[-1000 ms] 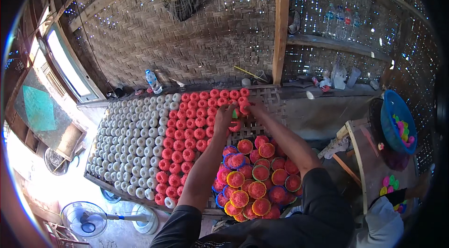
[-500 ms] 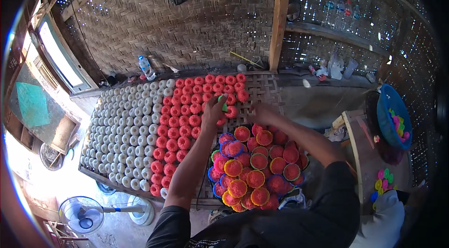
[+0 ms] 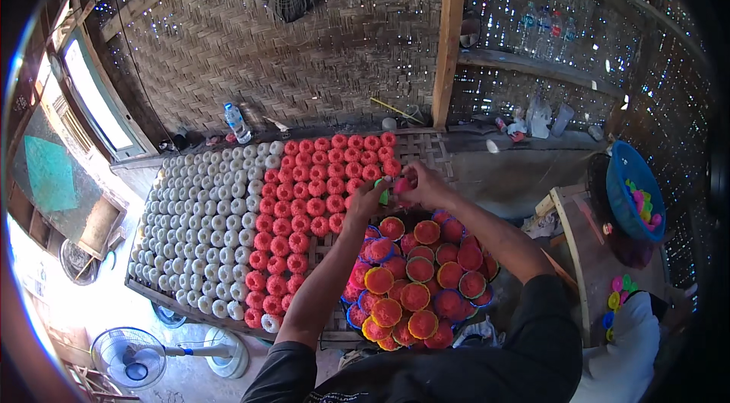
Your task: The person assembles colorful, flower-shaped decorative items by hand. They pick up small, round, red and white components from a large tray and attach them to multi-colored plastic bases, then place the finished items into a basket.
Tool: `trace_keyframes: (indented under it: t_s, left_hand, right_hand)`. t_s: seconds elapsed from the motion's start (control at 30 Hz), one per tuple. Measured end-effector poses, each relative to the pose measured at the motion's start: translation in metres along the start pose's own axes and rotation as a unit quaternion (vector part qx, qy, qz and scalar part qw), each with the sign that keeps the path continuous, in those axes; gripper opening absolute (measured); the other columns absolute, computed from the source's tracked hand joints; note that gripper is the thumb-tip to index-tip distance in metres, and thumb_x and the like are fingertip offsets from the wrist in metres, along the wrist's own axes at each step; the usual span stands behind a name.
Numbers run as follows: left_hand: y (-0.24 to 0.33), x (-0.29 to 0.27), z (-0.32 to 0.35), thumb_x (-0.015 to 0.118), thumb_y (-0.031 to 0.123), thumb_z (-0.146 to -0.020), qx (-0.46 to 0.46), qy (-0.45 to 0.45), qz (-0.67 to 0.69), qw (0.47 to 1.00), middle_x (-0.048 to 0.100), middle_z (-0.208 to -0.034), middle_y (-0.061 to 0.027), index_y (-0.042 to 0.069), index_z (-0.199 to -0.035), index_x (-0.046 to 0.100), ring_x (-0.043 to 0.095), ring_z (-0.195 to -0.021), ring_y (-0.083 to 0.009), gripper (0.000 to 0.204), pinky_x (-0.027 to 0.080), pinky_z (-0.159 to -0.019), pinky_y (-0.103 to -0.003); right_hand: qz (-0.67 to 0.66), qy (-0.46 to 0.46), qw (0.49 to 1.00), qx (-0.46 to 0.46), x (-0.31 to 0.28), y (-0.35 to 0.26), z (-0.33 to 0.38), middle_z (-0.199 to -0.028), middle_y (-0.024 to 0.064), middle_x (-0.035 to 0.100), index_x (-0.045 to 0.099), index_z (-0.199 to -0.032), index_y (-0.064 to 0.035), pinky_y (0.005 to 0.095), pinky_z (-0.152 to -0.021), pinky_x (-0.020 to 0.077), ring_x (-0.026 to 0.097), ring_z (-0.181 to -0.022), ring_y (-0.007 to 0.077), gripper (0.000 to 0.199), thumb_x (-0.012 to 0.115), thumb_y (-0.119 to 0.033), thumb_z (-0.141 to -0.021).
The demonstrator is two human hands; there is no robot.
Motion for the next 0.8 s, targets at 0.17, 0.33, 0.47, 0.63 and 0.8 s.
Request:
trace_keyframes:
  t_s: [0.17, 0.33, 0.47, 0.63, 0.8]
  left_hand:
    - [-0.011, 0.007, -0.013, 0.067, 0.045, -0.09, -0.013, -0.051, 0.142, 0.988, 0.066, -0.094, -0.0124, 0.002, -0.121, 0.056, 0.069, -0.077, -0.0255, 0.054, 0.061, -0.065, -0.039]
    - [-0.005, 0.004, -0.019, 0.069, 0.04, -0.09, 0.013, -0.047, 0.148, 0.988, 0.064, -0.099, -0.0121, 0.002, -0.117, 0.055, 0.069, -0.079, -0.0241, 0.049, 0.059, -0.058, -0.036]
    - [0.026, 0.02, 0.001, 0.069, 0.035, -0.089, 0.064, 0.025, 0.036, 0.997, 0.064, -0.097, -0.0105, 0.001, -0.116, 0.055, 0.068, -0.073, -0.0205, 0.046, 0.057, -0.051, -0.032]
    - [0.037, 0.01, -0.014, 0.071, 0.036, -0.087, 0.092, 0.075, -0.037, 0.992, 0.065, -0.093, -0.0106, 0.0, -0.119, 0.055, 0.067, -0.075, -0.0181, 0.05, 0.055, -0.052, -0.031]
    - [0.037, 0.007, -0.04, 0.072, 0.046, -0.081, 0.106, 0.117, -0.219, 0.963, 0.068, -0.097, -0.0157, 0.0, -0.115, 0.06, 0.07, -0.081, -0.0253, 0.058, 0.056, -0.066, -0.036]
  right_hand:
    - [-0.155, -0.013, 0.982, -0.105, 0.01, -0.018, -0.001, -0.108, 0.0087, 0.066, 0.056, -0.117, -0.0022, 0.032, -0.085, 0.0537, 0.064, -0.097, 0.0153, 0.047, 0.08, -0.02, -0.08]
    - [-0.217, 0.016, 0.97, -0.107, 0.011, -0.011, -0.004, -0.108, 0.0065, 0.066, 0.062, -0.115, -0.0014, 0.0302, -0.085, 0.0543, 0.065, -0.099, 0.0155, 0.03, 0.071, -0.01, -0.088]
    - [-0.121, 0.113, 0.971, -0.175, 0.009, -0.006, -0.009, -0.106, 0.0081, 0.066, 0.064, -0.113, -0.0013, 0.0334, -0.081, 0.0566, 0.067, -0.097, 0.0198, 0.025, 0.067, -0.012, -0.09]
    - [-0.451, 0.016, 0.881, 0.142, 0.021, 0.037, -0.026, -0.104, 0.0081, 0.067, 0.064, -0.116, -0.0047, 0.0338, -0.074, 0.0588, 0.068, -0.092, 0.0203, 0.026, 0.063, -0.016, -0.093]
    - [-0.425, -0.025, 0.894, 0.141, 0.023, 0.037, -0.036, -0.103, 0.0101, 0.068, 0.061, -0.118, -0.0039, 0.0364, -0.075, 0.0594, 0.069, -0.09, 0.0212, 0.031, 0.06, -0.024, -0.095]
Point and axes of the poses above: each hand's wrist, its own z-axis away from the middle knuckle, its own x-axis out of the palm, y = z × x, the point moved 5 cm from there along -z, towards the middle knuckle
